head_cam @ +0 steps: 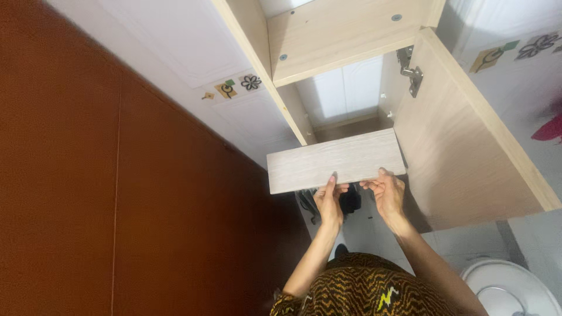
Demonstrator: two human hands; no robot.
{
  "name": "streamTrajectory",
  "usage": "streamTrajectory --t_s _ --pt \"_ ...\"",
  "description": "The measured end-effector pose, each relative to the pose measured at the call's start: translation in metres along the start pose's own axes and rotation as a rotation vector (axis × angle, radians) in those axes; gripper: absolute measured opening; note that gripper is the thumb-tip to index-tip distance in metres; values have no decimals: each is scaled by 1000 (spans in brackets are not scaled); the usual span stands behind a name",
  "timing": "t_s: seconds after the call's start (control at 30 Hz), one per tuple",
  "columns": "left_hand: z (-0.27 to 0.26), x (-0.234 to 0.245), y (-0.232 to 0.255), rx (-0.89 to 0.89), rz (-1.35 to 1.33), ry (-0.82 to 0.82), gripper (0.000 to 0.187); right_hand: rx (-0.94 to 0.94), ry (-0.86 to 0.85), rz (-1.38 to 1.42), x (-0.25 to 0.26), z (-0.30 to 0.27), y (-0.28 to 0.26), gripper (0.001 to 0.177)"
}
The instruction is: The person assembles a wall-mounted cabinet by threading a white string through the top frame, then retrieves a wooden panel from a blue basin and inserts it into the cabinet as a shelf. The person handles the panel and string by hand without visible tools.
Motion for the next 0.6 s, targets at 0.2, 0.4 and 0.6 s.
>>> streamTrajectory --t_s 0.2,0.4,0.6 --pt "7 3 1 -86 -81 115 23 -17 -4 -29 3 0 -4 26" --pt "18 -3 -2 -80 -39 186 28 -41 25 -85 -1 4 -6 26" --pt "10 -15 8 -75 -99 195 29 -39 -18 -90 -7 14 -14 27"
Point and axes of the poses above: each hand's wrist, its own z-axis towards the middle knuckle, its own x-axis out of the back of the hand, y = z × x, the point moved 4 cm from there along z, towards the middle knuckle, and after that the axes turned 12 degrees about y, right-handed, at the moved point
